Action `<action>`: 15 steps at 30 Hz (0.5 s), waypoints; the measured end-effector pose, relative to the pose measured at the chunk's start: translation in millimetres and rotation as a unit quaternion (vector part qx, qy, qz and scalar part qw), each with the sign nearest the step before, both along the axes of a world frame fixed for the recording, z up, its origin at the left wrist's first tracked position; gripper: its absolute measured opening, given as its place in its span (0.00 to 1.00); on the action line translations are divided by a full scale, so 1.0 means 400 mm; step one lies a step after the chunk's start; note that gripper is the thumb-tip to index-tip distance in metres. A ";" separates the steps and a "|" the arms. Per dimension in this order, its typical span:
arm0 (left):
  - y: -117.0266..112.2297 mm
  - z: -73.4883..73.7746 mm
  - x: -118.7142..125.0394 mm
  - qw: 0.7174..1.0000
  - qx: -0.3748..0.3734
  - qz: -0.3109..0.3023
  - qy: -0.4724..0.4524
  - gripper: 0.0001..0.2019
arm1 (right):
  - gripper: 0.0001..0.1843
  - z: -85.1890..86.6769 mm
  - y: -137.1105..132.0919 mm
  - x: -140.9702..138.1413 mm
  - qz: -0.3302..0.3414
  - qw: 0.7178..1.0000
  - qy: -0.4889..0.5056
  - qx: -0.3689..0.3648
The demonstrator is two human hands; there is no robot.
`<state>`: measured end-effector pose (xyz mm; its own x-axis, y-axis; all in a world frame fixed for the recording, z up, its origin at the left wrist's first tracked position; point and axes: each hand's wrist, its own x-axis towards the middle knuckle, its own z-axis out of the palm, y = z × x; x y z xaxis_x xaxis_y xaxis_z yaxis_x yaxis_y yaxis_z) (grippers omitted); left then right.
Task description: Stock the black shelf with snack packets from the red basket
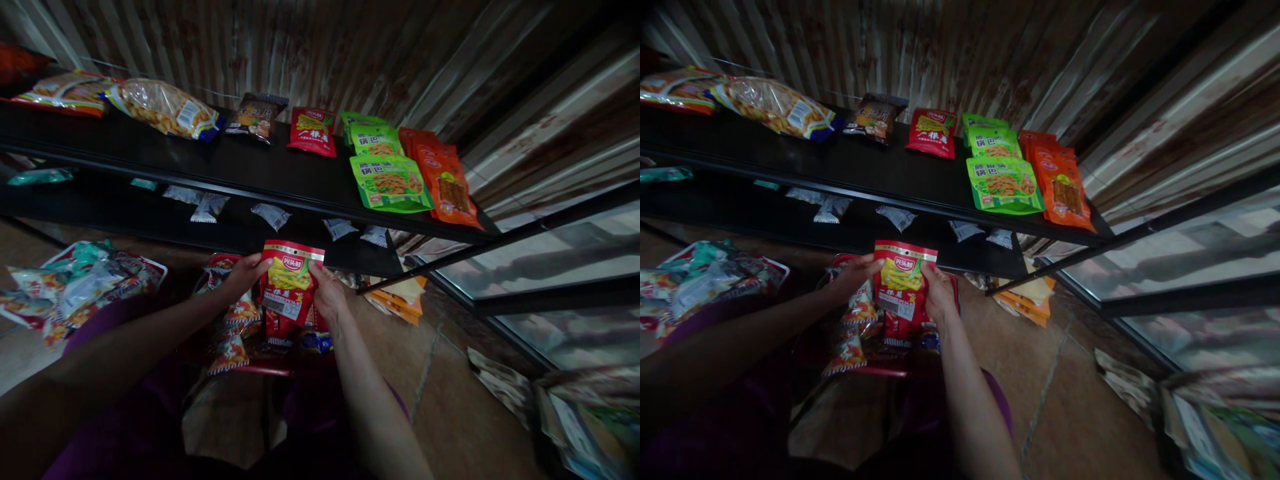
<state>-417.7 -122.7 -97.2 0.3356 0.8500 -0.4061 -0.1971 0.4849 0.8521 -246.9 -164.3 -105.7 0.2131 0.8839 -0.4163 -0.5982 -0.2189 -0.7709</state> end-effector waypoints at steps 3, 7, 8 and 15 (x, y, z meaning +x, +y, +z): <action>0.011 -0.006 0.010 0.999 0.033 -0.006 -0.014 0.13 | 0.14 0.004 0.006 -0.009 0.027 1.000 -0.002 0.001; 0.015 -0.008 0.015 1.000 0.008 0.000 -0.019 0.15 | 0.12 0.011 0.012 -0.007 0.007 1.000 -0.011 0.003; 0.016 -0.007 0.015 1.000 0.001 0.001 -0.021 0.15 | 0.12 0.013 0.013 -0.005 0.000 1.000 -0.014 0.003; 0.024 -0.012 0.009 1.000 -0.008 0.012 0.016 0.17 | 0.09 0.011 0.019 0.004 -0.032 0.999 -0.005 0.009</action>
